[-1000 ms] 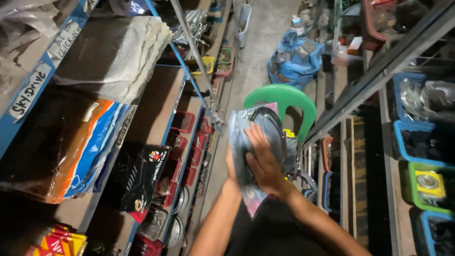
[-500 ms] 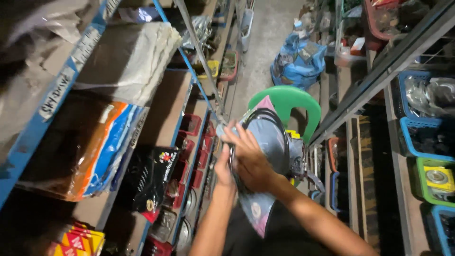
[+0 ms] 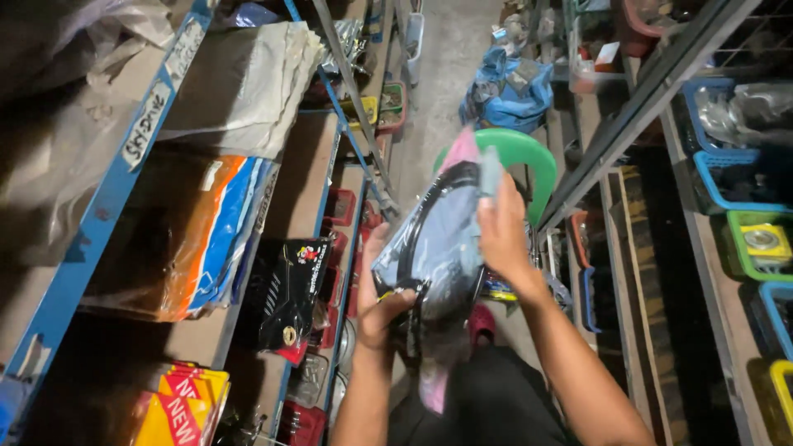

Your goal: Wiping dust off packaged motorcycle parts on storage shelves using a cloth.

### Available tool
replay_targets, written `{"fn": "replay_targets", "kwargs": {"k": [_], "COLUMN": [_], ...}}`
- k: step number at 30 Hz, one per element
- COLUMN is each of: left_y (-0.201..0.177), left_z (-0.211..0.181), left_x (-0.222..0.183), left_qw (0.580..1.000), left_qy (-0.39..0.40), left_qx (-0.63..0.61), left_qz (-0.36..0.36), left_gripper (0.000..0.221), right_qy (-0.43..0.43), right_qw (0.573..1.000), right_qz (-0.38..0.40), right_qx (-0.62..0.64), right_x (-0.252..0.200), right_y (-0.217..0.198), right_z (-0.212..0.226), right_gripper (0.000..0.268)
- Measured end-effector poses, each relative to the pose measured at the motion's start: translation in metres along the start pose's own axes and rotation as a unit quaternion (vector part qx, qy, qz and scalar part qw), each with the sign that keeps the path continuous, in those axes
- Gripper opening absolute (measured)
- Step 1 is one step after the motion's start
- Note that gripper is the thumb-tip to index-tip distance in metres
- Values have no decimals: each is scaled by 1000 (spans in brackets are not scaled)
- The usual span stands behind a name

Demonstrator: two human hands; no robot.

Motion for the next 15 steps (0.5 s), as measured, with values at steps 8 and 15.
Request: {"fn": "replay_targets", "kwargs": {"k": [8, 15], "left_y": [-27, -8], "left_z": [-17, -36], "left_x": [-26, -63], "left_qw": [963, 842], "left_qy": [115, 299], "left_qx": [241, 428], "left_qz": [36, -134], "left_gripper": [61, 51], "right_qy": [166, 134], "right_qw": [958, 974], "right_qz": [-46, -166], "right_qx": [228, 81], "right_x": [-46, -80], "right_y": [-91, -121], "right_z": [7, 40], "right_gripper": [32, 24]}}
Point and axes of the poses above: each hand's wrist, its own x-axis towards the middle knuckle, its own y-axis out of the palm, z = x × y, the point moved 7 cm from there along x, towards the middle knuckle, and after that the axes turned 9 degrees about -x, right-handed, at the moved point
